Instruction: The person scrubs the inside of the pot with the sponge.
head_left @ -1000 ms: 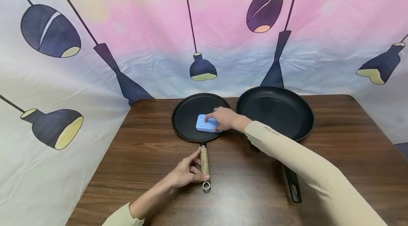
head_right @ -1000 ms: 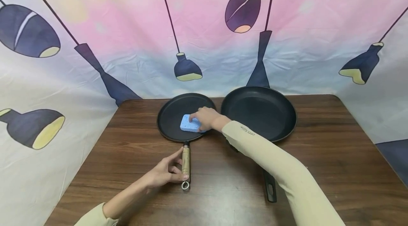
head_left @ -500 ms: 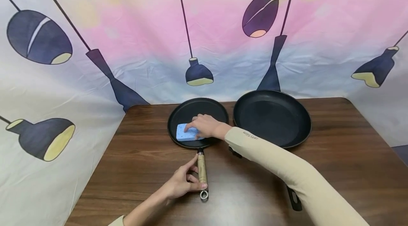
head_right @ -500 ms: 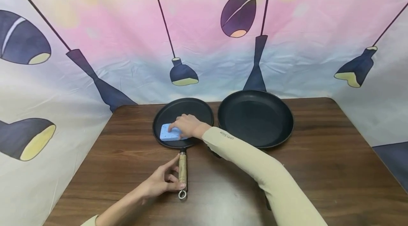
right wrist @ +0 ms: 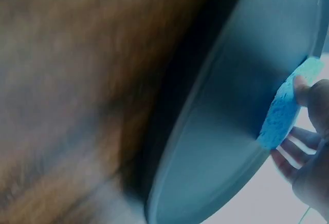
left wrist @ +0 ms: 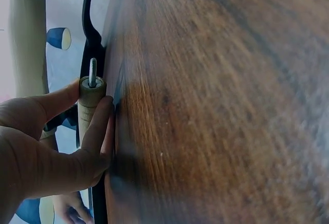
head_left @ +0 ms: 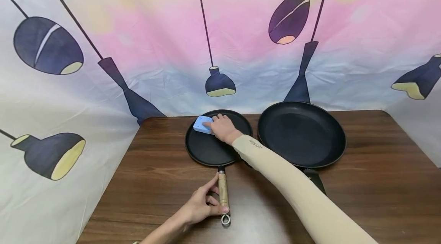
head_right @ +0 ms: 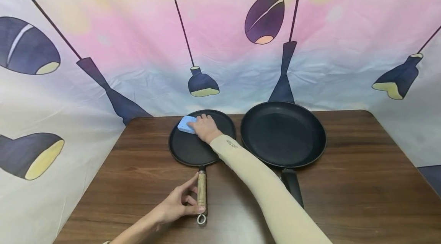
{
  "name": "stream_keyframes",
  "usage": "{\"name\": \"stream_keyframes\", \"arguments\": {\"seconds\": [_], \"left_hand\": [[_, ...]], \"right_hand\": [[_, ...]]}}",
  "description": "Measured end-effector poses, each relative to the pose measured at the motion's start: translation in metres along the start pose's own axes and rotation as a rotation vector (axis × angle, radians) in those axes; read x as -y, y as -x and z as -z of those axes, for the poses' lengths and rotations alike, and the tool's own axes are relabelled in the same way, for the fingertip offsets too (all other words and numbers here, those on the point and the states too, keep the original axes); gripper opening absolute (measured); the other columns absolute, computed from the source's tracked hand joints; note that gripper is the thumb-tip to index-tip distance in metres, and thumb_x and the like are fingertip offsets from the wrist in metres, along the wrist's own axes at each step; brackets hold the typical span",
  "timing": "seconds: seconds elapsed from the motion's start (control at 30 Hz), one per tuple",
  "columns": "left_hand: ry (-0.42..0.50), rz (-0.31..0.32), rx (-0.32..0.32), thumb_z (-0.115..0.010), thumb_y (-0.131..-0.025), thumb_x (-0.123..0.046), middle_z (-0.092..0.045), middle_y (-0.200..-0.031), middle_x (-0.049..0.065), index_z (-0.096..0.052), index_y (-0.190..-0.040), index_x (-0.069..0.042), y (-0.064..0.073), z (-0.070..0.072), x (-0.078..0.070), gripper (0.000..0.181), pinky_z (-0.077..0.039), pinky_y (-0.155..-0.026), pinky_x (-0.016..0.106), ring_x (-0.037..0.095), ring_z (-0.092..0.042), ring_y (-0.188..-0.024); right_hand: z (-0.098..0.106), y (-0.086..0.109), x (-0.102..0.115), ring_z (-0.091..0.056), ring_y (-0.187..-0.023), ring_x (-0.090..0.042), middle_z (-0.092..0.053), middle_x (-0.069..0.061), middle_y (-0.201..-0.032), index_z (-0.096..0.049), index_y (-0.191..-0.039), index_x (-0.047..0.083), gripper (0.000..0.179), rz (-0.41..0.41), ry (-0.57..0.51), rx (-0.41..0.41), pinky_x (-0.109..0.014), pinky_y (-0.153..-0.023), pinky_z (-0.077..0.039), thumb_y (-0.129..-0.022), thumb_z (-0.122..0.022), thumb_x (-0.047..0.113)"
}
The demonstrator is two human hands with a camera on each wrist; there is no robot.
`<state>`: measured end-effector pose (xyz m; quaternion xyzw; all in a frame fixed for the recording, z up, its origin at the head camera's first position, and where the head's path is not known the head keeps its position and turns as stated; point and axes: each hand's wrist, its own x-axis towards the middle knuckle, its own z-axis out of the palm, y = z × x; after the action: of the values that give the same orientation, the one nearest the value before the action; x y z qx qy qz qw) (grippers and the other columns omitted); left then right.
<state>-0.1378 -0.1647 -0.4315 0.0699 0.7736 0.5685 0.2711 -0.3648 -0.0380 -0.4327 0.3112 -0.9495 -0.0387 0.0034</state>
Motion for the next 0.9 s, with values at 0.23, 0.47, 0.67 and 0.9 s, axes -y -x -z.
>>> {"name": "stream_keyframes", "arguments": {"seconds": [0.23,0.47,0.67,0.9], "left_hand": [[-0.020,-0.009,0.003,-0.085,-0.084,-0.008,-0.051,-0.125,0.018,-0.016,-0.163,-0.002,0.000,-0.007,-0.001,0.105,-0.051,-0.070,0.022,0.013,-0.064,-0.085],[-0.066,-0.013,0.000,-0.083,-0.085,-0.006,-0.051,-0.126,0.019,-0.014,-0.163,-0.002,-0.002,-0.006,-0.005,0.104,-0.052,-0.070,0.021,0.013,-0.064,-0.086],[-0.078,0.019,0.003,-0.082,-0.086,-0.008,-0.049,-0.128,0.020,-0.012,-0.163,-0.003,-0.002,-0.003,-0.007,0.104,-0.054,-0.070,0.025,0.014,-0.063,-0.086],[-0.065,0.035,-0.008,-0.082,-0.086,-0.008,-0.048,-0.129,0.020,-0.011,-0.164,-0.004,-0.001,-0.003,-0.006,0.106,-0.053,-0.071,0.023,0.012,-0.065,-0.086]], "right_hand": [[0.003,0.011,-0.032,-0.058,-0.127,-0.029,-0.065,-0.009,-0.134,-0.049,-0.152,0.031,0.049,-0.050,-0.074,0.021,-0.042,-0.108,-0.050,-0.104,-0.058,0.028],[0.006,0.021,-0.056,-0.061,-0.122,-0.033,-0.068,-0.010,-0.132,-0.055,-0.148,0.026,0.045,-0.119,-0.103,0.050,-0.044,-0.100,-0.055,-0.103,-0.062,0.023],[0.017,0.036,-0.064,-0.064,-0.120,-0.030,-0.063,-0.006,-0.143,-0.060,-0.145,0.025,0.048,-0.137,-0.197,0.142,-0.041,-0.097,-0.057,-0.098,-0.071,0.025],[0.024,0.060,-0.064,-0.066,-0.113,-0.026,-0.060,-0.002,-0.147,-0.058,-0.144,0.028,0.053,-0.042,-0.216,0.214,-0.037,-0.093,-0.057,-0.093,-0.074,0.034]]}}
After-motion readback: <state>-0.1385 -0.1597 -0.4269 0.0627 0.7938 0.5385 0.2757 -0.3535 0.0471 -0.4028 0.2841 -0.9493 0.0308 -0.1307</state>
